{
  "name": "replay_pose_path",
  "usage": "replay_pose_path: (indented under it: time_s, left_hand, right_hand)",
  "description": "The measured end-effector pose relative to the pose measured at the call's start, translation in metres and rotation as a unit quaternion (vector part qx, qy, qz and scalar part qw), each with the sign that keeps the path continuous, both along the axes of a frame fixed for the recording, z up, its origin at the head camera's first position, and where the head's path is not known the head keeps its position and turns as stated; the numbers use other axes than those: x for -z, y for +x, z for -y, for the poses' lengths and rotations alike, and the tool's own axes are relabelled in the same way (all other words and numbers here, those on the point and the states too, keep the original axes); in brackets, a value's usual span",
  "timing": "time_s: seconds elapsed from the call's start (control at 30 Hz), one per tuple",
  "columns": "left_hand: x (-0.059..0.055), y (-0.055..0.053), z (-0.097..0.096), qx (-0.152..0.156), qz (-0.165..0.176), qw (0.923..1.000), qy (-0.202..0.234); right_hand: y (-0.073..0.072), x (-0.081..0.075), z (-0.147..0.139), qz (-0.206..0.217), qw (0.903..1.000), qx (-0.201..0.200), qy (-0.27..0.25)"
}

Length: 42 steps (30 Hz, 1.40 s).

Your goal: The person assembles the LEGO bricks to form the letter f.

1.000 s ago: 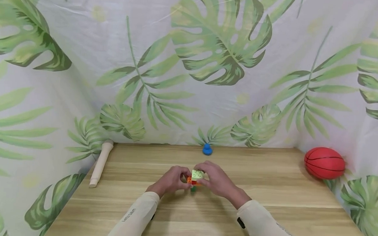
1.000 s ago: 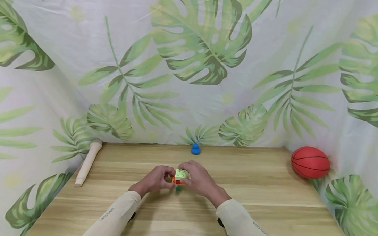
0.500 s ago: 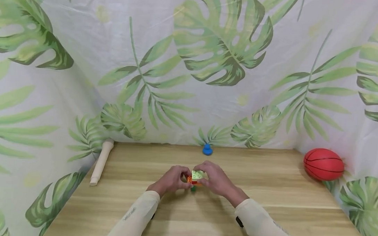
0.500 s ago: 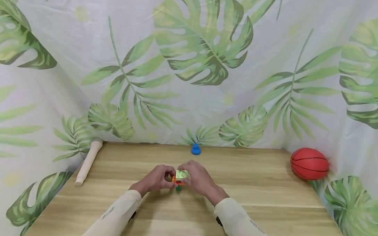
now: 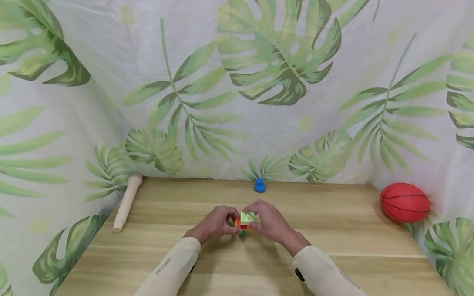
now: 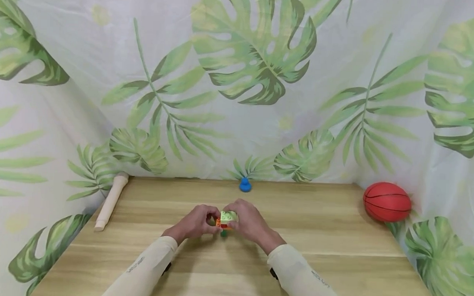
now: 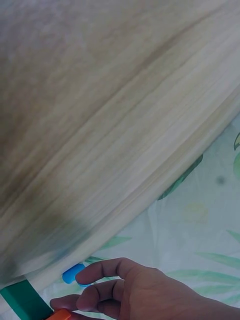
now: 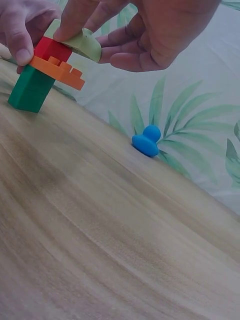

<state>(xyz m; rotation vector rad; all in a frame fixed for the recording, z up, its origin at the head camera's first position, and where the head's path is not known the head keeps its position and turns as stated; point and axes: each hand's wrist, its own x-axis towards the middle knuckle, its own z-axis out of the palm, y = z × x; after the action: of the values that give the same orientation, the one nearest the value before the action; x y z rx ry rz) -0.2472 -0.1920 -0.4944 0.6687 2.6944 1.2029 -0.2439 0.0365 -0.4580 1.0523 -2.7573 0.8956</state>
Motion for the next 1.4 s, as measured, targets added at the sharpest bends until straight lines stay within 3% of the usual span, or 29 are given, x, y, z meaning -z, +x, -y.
replay_pose_path:
  time_s: [0.3, 0.6, 0.9, 1.1, 1.4]
  left_hand:
    - [-0.001, -0.003, 0.000, -0.011, 0.003, 0.9999, -0.001]
    - [0.004, 0.001, 0.002, 0.007, 0.001, 1.0000, -0.007]
    - [-0.001, 0.001, 0.001, -0.001, -0.002, 0.9999, -0.011]
    - [0.000, 0.003, 0.000, -0.005, 0.008, 0.9999, -0.010]
    - [-0.001, 0.003, -0.001, -0.006, -0.003, 0.9999, -0.013]
  right_hand:
    - [-0.005, -0.003, 0.001, 0.017, 0.9998, 0.007, -0.005]
    - [-0.001, 0.000, 0.005, 0.045, 0.9989, 0.009, -0.012]
    - [0.003, 0.002, 0.000, 0.014, 0.9998, -0.002, -0.013]
    - [0.005, 0.007, -0.005, 0.040, 0.9992, 0.010, -0.004]
    - [0.004, 0.016, -0.009, 0.054, 0.9973, 0.049, -0.004]
